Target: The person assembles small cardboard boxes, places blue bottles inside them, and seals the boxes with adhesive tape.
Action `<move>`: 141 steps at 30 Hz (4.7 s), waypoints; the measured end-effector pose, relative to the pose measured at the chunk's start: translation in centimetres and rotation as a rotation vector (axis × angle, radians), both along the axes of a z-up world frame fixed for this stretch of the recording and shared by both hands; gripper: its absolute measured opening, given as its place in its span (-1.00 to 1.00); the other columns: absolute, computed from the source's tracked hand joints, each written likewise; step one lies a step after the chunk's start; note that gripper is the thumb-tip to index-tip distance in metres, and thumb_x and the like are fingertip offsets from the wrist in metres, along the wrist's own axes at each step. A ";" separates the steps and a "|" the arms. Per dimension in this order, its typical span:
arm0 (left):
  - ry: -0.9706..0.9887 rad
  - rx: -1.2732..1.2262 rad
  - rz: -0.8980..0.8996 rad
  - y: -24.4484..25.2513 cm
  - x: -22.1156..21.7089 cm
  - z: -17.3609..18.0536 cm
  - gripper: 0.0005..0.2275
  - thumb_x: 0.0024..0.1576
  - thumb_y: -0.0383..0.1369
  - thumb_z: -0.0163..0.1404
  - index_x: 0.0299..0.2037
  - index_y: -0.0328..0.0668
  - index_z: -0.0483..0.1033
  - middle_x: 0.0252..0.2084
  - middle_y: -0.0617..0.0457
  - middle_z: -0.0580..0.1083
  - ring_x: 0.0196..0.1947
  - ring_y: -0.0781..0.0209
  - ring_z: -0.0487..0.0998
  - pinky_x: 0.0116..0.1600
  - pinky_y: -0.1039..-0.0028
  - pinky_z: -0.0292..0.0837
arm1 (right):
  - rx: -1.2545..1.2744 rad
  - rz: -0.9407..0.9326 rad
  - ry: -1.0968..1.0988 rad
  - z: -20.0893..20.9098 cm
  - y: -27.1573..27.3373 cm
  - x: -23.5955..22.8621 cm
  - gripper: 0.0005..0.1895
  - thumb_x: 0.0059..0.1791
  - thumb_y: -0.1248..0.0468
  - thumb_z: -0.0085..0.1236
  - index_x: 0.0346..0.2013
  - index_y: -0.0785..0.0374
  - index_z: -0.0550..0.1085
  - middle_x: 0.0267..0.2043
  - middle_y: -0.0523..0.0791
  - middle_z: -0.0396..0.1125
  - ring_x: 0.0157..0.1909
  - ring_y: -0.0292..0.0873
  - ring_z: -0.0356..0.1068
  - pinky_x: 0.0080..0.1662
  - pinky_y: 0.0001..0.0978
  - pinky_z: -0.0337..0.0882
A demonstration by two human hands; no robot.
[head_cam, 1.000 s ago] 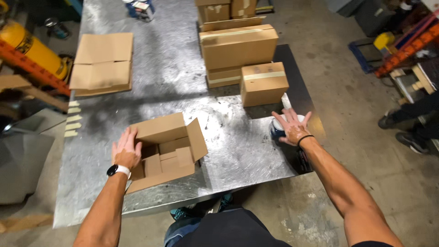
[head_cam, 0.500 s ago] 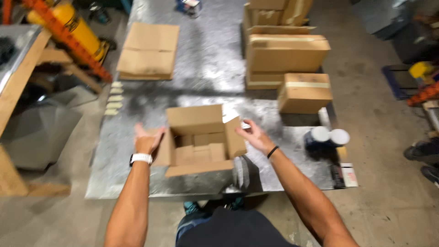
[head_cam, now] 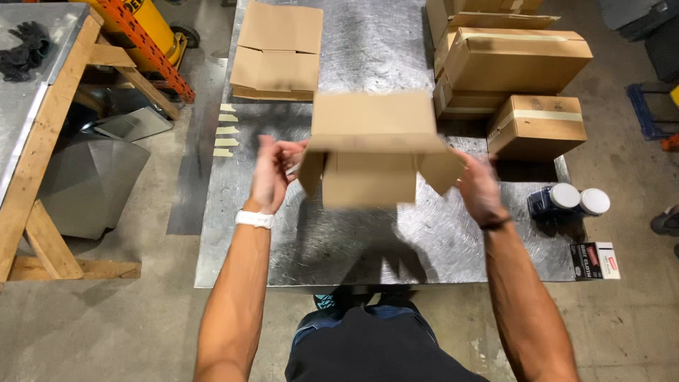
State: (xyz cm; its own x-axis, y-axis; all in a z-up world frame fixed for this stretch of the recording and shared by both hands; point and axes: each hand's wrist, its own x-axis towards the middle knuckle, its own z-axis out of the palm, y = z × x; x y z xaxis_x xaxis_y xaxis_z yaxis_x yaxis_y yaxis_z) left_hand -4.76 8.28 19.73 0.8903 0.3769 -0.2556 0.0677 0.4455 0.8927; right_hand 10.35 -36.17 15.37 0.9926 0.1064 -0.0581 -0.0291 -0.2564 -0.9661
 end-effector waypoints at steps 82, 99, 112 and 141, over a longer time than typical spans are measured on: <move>-0.160 0.826 -0.241 -11.7 -1.8 -1.4 -0.16 0.25 -0.23 0.03 0.73 -0.19 -0.13 0.64 -0.41 0.24 0.65 -0.50 0.16 0.64 -0.38 0.00 | -0.299 0.373 0.001 0.1 21.1 -4.6 -0.70 0.07 -0.10 0.32 -0.28 0.02 0.65 -0.29 -0.13 0.54 -0.13 -0.04 0.57 -0.05 -0.21 0.53; 0.339 1.567 -0.443 -14.2 -1.1 -0.8 -0.30 0.33 0.28 -0.14 0.71 0.59 0.05 0.82 0.18 -0.08 0.79 0.13 -0.15 0.55 -0.53 -0.09 | -0.305 -0.454 0.173 -13.9 -30.0 5.3 -0.68 -0.04 -0.07 0.64 -0.14 -0.06 0.73 -0.53 -0.09 0.44 -0.50 -0.22 0.49 -0.41 -0.38 0.53; -0.419 1.144 -0.279 -29.9 -3.3 7.9 -0.05 0.04 0.03 0.23 0.70 0.07 0.14 0.52 -0.17 0.38 0.56 -0.19 0.34 0.61 -0.49 -0.05 | -0.116 0.323 -0.021 15.7 -2.7 -11.6 -0.48 0.03 0.43 0.22 0.31 0.22 0.43 -0.12 0.08 0.53 -0.08 -0.02 0.50 -0.13 -0.13 0.64; 0.150 0.842 -0.350 22.3 -18.7 3.3 -0.80 0.36 -0.13 0.04 -0.16 0.09 0.70 -0.53 0.05 0.60 -0.24 -0.15 0.68 0.20 0.14 0.54 | -0.573 0.982 -0.141 7.8 48.3 -17.7 -0.69 -0.06 0.27 0.38 -0.02 0.00 0.73 -0.32 0.03 0.63 -0.23 0.07 0.68 -0.10 -0.18 0.69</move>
